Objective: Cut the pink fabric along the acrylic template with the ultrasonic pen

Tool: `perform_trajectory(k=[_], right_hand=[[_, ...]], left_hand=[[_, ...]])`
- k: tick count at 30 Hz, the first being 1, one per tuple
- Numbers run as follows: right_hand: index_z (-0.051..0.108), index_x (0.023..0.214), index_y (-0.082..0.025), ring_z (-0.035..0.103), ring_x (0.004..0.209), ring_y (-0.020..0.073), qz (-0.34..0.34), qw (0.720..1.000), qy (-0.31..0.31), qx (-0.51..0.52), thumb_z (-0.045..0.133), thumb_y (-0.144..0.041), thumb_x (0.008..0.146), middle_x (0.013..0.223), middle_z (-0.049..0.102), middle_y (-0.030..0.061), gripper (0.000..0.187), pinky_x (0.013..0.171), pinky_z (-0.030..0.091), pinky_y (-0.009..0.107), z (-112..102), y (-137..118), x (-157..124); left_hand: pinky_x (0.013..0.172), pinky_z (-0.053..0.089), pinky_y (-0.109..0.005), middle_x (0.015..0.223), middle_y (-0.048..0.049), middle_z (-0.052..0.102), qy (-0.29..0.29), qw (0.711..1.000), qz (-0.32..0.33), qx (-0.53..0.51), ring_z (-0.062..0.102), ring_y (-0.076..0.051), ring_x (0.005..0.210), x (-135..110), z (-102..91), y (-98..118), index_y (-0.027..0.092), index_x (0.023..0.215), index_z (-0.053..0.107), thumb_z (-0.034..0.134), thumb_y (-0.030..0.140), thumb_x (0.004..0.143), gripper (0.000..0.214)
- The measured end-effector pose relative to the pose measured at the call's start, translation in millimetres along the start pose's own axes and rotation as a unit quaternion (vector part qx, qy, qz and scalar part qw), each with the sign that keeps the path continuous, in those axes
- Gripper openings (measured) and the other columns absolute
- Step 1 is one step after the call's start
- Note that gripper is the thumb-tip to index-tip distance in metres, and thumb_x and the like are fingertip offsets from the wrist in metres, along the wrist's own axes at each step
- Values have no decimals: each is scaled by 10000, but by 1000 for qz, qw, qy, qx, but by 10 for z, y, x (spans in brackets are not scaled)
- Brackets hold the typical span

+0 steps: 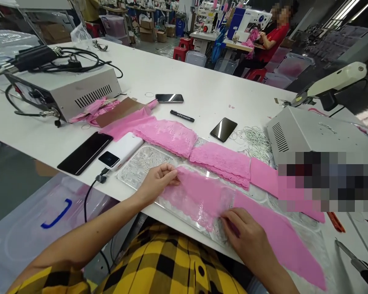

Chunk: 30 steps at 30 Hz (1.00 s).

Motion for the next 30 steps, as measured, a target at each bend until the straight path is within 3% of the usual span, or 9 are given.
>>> perform_trajectory(k=[3, 6, 11, 15, 18, 20, 23, 25, 30], right_hand=[[588, 885, -212, 600, 705, 122, 8, 1000, -10, 12, 520, -177, 934, 781, 618, 19, 91, 612, 505, 223, -24, -25, 43], [586, 908, -209, 595, 724, 121, 0, 999, -18, 38, 534, -157, 925, 798, 615, 26, 75, 631, 509, 218, -28, -129, 71], [592, 894, -205, 577, 682, 122, -35, 997, -43, 59, 524, -135, 924, 779, 609, 30, 103, 610, 507, 233, 85, -316, 69], [606, 927, -208, 598, 693, 123, -40, 995, -49, 72, 527, -162, 931, 804, 630, 35, 91, 609, 521, 229, 99, -301, 93], [623, 957, -210, 632, 744, 121, -25, 998, -31, 57, 542, -192, 928, 847, 654, 37, 88, 646, 543, 219, 47, -139, 152], [639, 959, -212, 651, 766, 122, -7, 1000, -5, 30, 547, -218, 926, 870, 671, 36, 98, 654, 551, 216, 11, 22, 211], [656, 927, -219, 644, 694, 122, 46, 999, 7, 9, 539, -276, 925, 858, 688, 26, 131, 591, 542, 231, 30, 280, 309], [659, 895, -224, 620, 631, 127, 92, 996, -10, 12, 536, -320, 917, 820, 686, 20, 158, 547, 526, 252, 88, 417, 361], [637, 798, -227, 600, 617, 155, 151, 985, -79, 32, 498, -337, 893, 743, 659, 24, 201, 534, 491, 280, 235, 523, 406]], left_hand=[[714, 556, -256, 750, -10, 664, -8, 1000, 11, 20, 646, -124, 712, 22, -92, 90, 144, 743, 597, 805, 467, 684, 388], [644, 501, -235, 889, -66, 697, -11, 987, 64, 149, 631, -136, 745, -44, -239, 210, 144, 703, 589, 717, 388, 778, 285], [584, 451, -234, 973, -74, 668, -5, 872, 224, 435, 580, -117, 683, -321, -367, 345, 161, 755, 586, 520, 268, 898, 190], [686, 502, -276, 962, -85, 641, -3, 785, 291, 547, 627, -172, 839, -494, -361, 345, 164, 801, 593, 482, 218, 934, 181], [715, 510, -315, 949, -97, 665, 27, 714, 369, 594, 636, -195, 848, -581, -285, 418, 156, 835, 605, 513, 213, 944, 153], [835, 516, -360, 1036, -111, 692, -1, 685, 421, 595, 649, -213, 951, -608, -166, 424, 153, 912, 633, 527, 199, 951, 122], [1114, 372, -474, 1281, -122, 647, -96, 659, 444, 599, 558, -254, 1253, -570, 7, 304, 177, 1146, 646, 520, 228, 978, 217], [1191, 240, -532, 1374, -116, 591, -134, 654, 427, 610, 464, -277, 1363, -515, 39, 196, 194, 1274, 609, 512, 277, 990, 311], [1199, 183, -580, 1401, -107, 571, -130, 672, 395, 613, 430, -302, 1391, -457, -75, 58, 210, 1297, 616, 521, 292, 990, 331]])
Point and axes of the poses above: each hand's wrist, its own x-axis towards the middle knuckle, its own z-axis out of the palm, y = z × x, the point moved 7 cm from there along x, towards the middle knuckle
